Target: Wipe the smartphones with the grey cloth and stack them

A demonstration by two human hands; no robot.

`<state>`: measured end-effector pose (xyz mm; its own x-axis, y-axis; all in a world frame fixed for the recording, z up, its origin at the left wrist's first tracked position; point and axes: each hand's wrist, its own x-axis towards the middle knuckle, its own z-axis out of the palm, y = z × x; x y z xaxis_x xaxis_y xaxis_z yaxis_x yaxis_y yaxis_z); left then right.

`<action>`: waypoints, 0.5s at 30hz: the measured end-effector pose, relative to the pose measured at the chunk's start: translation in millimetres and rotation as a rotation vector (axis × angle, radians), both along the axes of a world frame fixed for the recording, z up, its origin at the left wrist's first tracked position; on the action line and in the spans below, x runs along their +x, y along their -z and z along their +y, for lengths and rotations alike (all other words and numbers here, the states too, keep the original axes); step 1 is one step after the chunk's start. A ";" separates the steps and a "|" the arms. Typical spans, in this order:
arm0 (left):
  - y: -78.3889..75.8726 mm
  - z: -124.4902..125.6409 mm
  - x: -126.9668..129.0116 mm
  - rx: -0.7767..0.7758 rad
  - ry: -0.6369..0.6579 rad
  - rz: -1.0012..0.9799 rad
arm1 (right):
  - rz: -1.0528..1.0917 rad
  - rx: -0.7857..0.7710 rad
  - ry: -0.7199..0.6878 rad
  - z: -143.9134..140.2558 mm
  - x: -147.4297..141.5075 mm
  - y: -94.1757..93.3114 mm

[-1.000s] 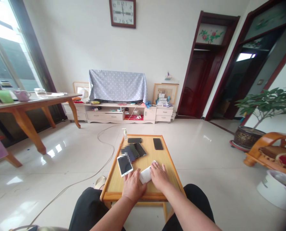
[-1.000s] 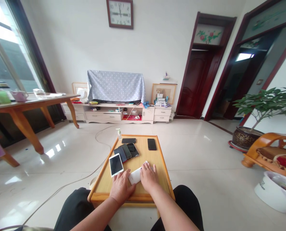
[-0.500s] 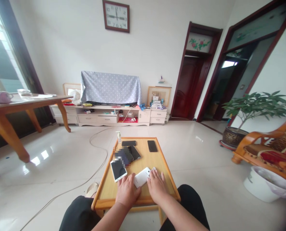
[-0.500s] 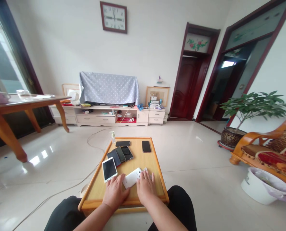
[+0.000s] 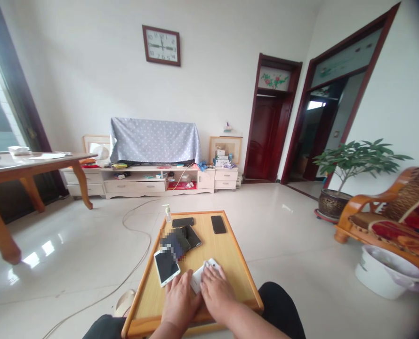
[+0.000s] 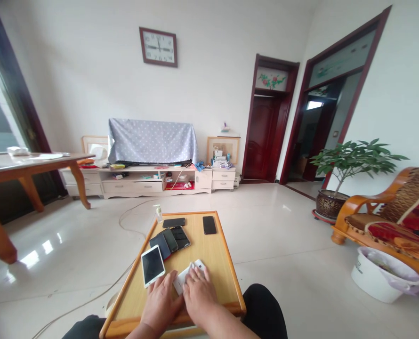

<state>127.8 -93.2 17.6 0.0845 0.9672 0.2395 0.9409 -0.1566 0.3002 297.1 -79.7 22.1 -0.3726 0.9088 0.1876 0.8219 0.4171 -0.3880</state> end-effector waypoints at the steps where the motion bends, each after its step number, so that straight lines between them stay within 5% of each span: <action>1: 1.6 0.6 -0.7 0.011 0.004 0.003 | 0.016 0.004 -0.061 -2.6 -5.0 0.0; 8: -4.0 -3.4 0.8 0.020 0.007 -0.028 | 0.004 -0.021 -0.135 21.1 -15.6 -14.2; 15: -8.9 -7.2 2.5 0.011 -0.029 -0.011 | -0.070 -0.038 0.182 37.9 9.2 11.7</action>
